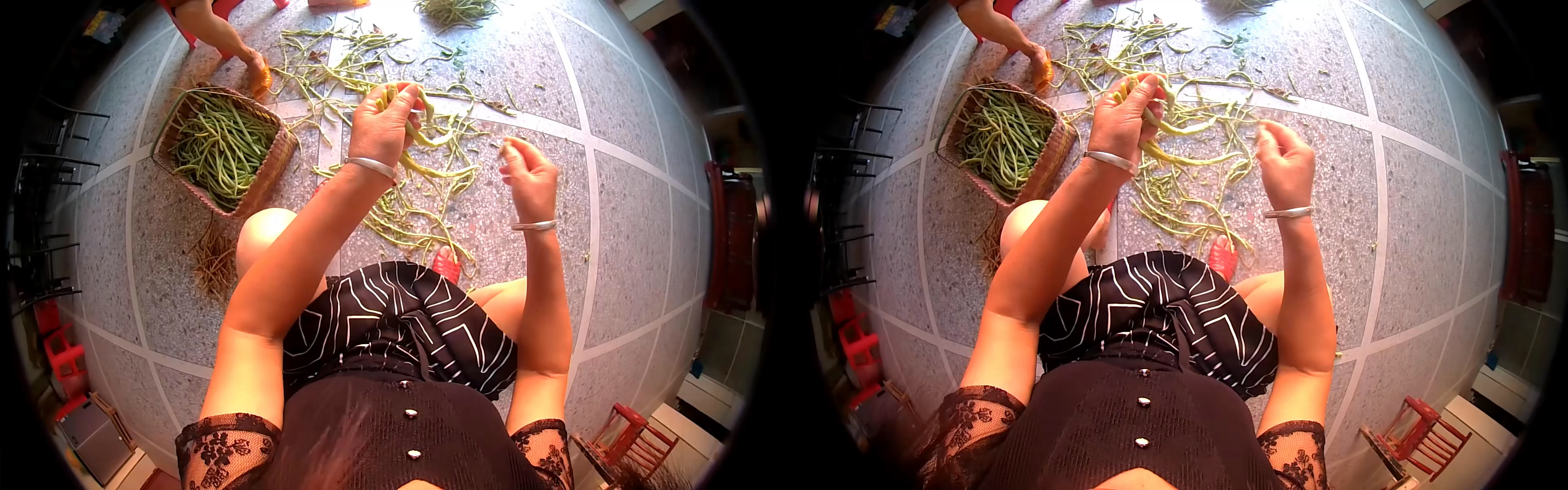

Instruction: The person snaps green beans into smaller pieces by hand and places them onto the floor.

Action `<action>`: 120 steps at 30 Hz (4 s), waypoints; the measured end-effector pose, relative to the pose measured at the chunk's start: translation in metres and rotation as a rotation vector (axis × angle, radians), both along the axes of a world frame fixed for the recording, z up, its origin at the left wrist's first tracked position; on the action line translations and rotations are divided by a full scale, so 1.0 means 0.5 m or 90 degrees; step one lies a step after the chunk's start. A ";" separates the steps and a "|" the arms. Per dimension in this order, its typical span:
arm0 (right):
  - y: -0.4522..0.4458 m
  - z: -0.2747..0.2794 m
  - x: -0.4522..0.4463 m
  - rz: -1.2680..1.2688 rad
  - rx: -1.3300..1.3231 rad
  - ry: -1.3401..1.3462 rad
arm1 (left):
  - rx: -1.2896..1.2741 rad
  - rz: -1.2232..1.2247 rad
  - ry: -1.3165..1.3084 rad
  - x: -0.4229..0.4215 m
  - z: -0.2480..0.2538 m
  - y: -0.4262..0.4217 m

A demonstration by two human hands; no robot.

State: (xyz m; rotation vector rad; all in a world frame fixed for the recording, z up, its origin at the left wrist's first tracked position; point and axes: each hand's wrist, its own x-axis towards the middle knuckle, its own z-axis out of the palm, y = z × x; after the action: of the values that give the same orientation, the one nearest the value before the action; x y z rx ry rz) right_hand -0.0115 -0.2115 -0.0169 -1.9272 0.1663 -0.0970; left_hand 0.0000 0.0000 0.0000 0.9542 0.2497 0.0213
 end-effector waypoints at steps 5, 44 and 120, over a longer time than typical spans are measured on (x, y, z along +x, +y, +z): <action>0.030 -0.015 -0.003 0.074 -0.059 -0.163 | 0.010 -0.061 -0.032 -0.011 0.010 -0.006; 0.149 -0.050 -0.035 0.169 -0.020 -0.119 | -0.003 0.000 -0.018 -0.005 -0.069 -0.115; -0.175 -0.637 -0.125 0.257 -0.395 0.322 | 0.977 -0.387 -0.062 -0.076 0.056 0.079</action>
State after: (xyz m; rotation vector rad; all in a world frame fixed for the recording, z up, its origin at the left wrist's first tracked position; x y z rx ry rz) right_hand -0.0740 -0.2988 -0.3354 -2.5327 0.0811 0.6857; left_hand -0.0380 0.0395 0.0280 2.5146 -0.2342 -0.3446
